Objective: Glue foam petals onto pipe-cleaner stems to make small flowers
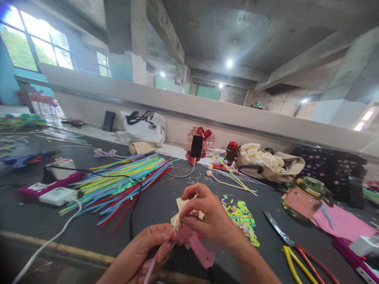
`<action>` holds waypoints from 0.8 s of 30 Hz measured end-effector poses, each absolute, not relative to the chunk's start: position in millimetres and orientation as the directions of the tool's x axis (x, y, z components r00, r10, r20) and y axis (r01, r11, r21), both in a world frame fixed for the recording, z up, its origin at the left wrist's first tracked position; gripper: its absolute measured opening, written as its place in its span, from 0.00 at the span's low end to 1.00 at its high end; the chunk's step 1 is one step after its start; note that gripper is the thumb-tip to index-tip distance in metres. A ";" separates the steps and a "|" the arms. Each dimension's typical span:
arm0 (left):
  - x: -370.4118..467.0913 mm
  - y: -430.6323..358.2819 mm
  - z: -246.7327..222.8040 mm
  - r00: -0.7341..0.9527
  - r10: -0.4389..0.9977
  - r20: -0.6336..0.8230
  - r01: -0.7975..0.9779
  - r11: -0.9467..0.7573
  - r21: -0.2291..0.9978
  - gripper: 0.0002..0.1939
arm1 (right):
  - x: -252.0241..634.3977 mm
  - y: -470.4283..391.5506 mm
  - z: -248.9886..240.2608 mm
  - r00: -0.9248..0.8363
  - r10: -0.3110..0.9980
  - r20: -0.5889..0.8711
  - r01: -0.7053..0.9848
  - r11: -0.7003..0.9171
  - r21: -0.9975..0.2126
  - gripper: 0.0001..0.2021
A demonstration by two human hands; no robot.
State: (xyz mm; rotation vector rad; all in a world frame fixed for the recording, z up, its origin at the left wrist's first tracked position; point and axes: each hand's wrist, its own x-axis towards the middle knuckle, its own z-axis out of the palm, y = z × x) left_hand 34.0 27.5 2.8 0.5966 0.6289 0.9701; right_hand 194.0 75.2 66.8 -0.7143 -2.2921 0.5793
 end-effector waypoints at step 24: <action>34.6 27.0 0.4 0.381 0.900 -0.212 -0.624 0.419 0.659 0.10 | 201.2 81.3 53.4 -0.513 0.675 0.531 0.203 0.696 -0.689 0.10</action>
